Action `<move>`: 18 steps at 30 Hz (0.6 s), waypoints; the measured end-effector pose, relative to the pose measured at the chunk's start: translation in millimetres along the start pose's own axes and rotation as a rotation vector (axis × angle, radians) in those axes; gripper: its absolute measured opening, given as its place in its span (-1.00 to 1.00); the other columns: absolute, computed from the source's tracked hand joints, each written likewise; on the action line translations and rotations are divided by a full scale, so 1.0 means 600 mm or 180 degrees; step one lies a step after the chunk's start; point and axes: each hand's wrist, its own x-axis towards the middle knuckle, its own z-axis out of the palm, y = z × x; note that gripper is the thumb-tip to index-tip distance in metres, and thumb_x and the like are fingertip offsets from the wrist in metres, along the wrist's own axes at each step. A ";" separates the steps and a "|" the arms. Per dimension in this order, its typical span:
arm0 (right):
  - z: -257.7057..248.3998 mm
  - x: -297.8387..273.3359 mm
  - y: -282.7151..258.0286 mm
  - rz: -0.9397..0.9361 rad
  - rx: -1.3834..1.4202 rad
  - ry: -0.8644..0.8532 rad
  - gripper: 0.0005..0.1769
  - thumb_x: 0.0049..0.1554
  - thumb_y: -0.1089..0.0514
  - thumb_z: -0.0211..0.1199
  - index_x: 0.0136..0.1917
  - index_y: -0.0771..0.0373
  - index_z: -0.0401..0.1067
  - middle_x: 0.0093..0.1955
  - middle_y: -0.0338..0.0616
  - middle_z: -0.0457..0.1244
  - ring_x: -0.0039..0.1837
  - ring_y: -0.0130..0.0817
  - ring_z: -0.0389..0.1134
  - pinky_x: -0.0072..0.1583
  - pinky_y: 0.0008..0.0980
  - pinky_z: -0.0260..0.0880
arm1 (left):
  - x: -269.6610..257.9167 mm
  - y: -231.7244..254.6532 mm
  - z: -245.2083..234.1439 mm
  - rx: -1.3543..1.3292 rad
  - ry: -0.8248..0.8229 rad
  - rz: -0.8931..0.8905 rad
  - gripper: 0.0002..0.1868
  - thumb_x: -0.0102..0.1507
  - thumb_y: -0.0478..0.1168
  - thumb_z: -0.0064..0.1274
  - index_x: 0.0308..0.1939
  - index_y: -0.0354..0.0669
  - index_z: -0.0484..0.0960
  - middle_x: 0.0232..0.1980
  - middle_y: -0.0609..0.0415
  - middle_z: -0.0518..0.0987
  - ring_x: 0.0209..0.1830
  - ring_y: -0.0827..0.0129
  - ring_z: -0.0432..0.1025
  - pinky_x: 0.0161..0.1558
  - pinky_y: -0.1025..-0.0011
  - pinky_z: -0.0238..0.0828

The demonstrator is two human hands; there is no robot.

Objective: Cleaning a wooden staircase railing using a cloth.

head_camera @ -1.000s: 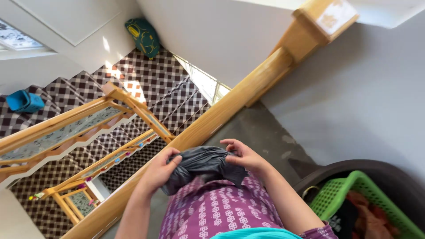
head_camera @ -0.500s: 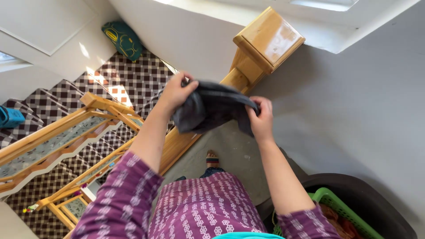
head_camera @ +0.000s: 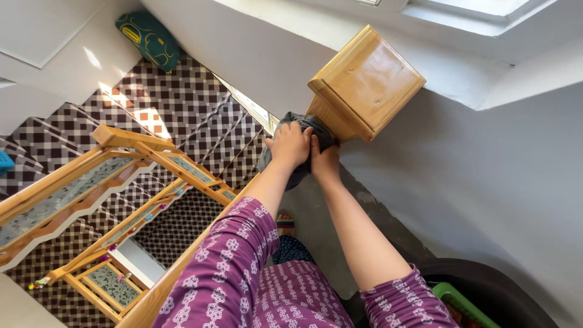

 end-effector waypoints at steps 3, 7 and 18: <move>0.032 0.035 0.053 -0.0574 0.0667 -0.0071 -0.03 0.21 -0.42 0.08 0.39 0.56 0.12 0.36 0.45 0.19 0.41 0.24 0.23 0.34 -0.10 0.25 | 0.011 -0.019 0.021 -0.0033 0.0442 0.0513 -0.49 0.36 0.23 -0.15 -0.01 -0.15 0.49 0.04 -0.10 0.52 0.13 -0.03 0.42 0.02 -0.13 0.29; 0.046 0.064 0.088 -0.1018 0.0878 0.0019 -0.08 0.26 -0.38 0.06 0.42 0.54 0.17 0.38 0.38 0.22 0.42 0.13 0.25 0.37 -0.15 0.24 | 0.025 -0.024 0.037 -0.0224 0.0583 0.0857 -0.47 0.37 0.24 -0.12 -0.06 -0.21 0.51 0.01 -0.13 0.54 0.09 -0.08 0.44 -0.01 0.00 0.39; 0.061 -0.080 0.037 -0.0377 0.1463 -0.0363 -0.01 0.18 -0.46 -0.04 0.49 0.42 0.10 0.43 0.12 0.22 0.43 -0.18 0.24 0.33 -0.32 0.25 | -0.019 -0.113 0.038 -0.0395 0.0416 0.0811 -0.32 0.29 0.37 -0.06 -0.02 -0.23 0.53 0.06 -0.17 0.55 0.13 -0.08 0.43 0.08 0.05 0.38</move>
